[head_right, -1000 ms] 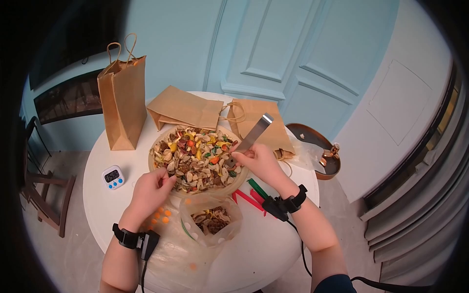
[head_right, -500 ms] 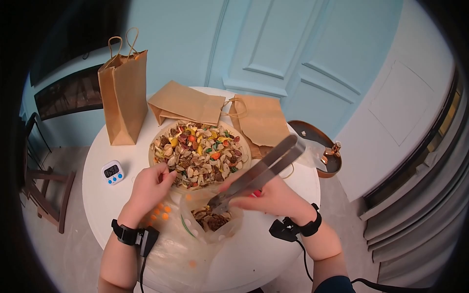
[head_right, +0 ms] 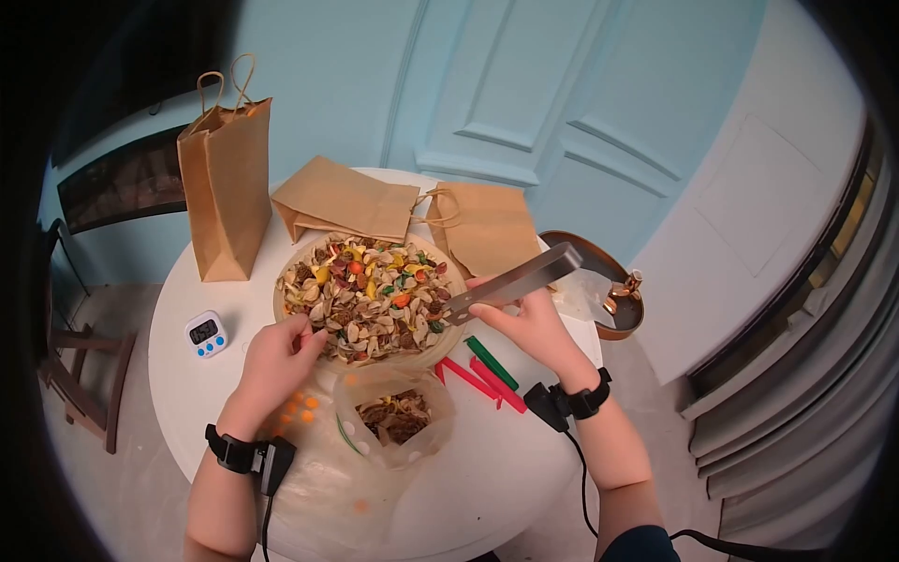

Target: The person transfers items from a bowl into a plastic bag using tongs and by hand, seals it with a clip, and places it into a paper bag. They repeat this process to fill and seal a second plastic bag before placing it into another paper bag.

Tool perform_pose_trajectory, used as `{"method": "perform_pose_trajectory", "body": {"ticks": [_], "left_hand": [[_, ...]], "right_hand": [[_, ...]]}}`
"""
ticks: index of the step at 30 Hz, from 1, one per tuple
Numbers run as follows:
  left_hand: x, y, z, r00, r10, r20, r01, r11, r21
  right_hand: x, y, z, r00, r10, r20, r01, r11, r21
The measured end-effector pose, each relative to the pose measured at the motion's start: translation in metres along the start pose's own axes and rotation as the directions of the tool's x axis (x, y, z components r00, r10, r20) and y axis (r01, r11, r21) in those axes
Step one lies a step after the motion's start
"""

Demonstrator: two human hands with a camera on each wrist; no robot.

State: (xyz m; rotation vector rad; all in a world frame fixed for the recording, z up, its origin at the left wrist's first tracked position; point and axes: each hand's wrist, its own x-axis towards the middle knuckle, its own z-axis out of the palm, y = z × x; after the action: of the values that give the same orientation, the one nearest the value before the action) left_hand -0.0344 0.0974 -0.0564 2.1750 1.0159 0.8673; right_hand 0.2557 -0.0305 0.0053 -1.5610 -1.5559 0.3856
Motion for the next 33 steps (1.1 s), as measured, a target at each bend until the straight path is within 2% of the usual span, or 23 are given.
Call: {"method": "perform_pose_trajectory", "body": {"ticks": [4,7,11,14,16,24,29,31,33], "left_hand": [[0.0,-0.001,0.0,1.0,-0.001,0.002,0.001,1.0,-0.016],[0.0,-0.001,-0.001,1.0,0.0,0.003,0.0,1.0,-0.018],[0.0,-0.001,0.0,1.0,0.002,0.003,-0.002,1.0,-0.008],[0.0,-0.001,0.0,1.0,0.001,0.001,-0.001,1.0,-0.005],[0.0,-0.001,0.0,1.0,0.001,0.001,-0.001,1.0,-0.006],[0.0,-0.003,0.001,1.0,0.02,-0.012,-0.02,1.0,-0.003],[0.0,-0.002,0.0,1.0,0.014,-0.008,-0.014,1.0,-0.001],[0.001,-0.001,-0.001,1.0,0.017,-0.011,-0.017,1.0,0.003],[0.0,0.001,-0.002,1.0,-0.021,0.017,0.021,0.999,0.027]], "right_hand": [[0.002,0.019,0.003,0.997,0.016,0.08,-0.014,1.0,-0.024],[0.003,0.024,0.005,0.994,0.042,0.104,-0.046,0.998,0.036],[0.01,0.038,0.008,0.995,0.023,0.095,-0.021,0.999,-0.024],[0.014,0.04,0.011,0.995,0.039,0.094,-0.037,0.999,-0.02],[0.016,0.04,0.013,0.988,0.07,0.138,-0.078,0.996,0.048],[0.02,0.027,0.021,0.982,0.102,0.158,-0.101,0.995,-0.01],[0.024,0.035,0.021,0.98,0.126,0.154,-0.126,0.992,-0.011],[0.026,0.041,0.022,0.989,0.12,0.08,-0.135,0.966,0.219],[0.028,0.034,0.017,0.986,0.144,0.08,-0.159,0.955,0.248]]}}
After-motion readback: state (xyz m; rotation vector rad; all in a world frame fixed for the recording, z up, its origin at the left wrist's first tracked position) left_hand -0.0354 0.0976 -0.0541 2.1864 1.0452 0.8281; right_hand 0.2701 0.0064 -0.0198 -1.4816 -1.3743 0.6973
